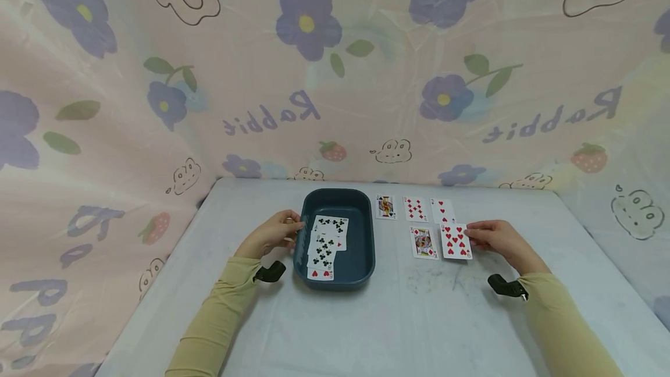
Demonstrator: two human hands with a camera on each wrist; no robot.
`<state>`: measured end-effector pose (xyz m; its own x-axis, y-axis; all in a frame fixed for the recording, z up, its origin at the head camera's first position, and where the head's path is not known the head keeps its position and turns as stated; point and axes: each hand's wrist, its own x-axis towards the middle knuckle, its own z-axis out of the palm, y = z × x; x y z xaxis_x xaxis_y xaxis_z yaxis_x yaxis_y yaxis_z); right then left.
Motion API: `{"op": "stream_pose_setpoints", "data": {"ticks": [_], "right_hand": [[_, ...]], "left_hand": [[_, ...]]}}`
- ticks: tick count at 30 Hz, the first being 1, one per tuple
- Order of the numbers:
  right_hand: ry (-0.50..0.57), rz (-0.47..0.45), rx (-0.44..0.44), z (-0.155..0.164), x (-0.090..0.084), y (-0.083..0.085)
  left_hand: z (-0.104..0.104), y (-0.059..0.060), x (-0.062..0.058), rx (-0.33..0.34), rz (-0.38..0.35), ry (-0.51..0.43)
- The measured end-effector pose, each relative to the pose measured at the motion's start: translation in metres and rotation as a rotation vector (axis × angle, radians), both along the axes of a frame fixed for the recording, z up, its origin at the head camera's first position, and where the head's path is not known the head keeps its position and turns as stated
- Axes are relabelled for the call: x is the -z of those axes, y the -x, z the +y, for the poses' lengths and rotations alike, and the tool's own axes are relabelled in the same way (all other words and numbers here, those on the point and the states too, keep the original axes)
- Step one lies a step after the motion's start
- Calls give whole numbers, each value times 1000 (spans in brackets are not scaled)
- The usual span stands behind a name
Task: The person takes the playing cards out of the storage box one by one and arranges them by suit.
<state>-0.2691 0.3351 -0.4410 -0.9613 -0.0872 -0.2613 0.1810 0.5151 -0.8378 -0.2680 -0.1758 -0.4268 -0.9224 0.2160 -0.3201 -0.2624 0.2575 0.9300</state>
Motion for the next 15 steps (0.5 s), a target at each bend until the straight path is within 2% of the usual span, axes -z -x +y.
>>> {"op": "stream_pose_setpoints", "data": {"ticks": [6,15], "right_hand": [[-56,-27,24,5,5,3],[-152,-19,-13,1,6,5]], "left_hand": [[-1,0,1,-3,-4,4],[-1,2,2,4,-2,13]]}}
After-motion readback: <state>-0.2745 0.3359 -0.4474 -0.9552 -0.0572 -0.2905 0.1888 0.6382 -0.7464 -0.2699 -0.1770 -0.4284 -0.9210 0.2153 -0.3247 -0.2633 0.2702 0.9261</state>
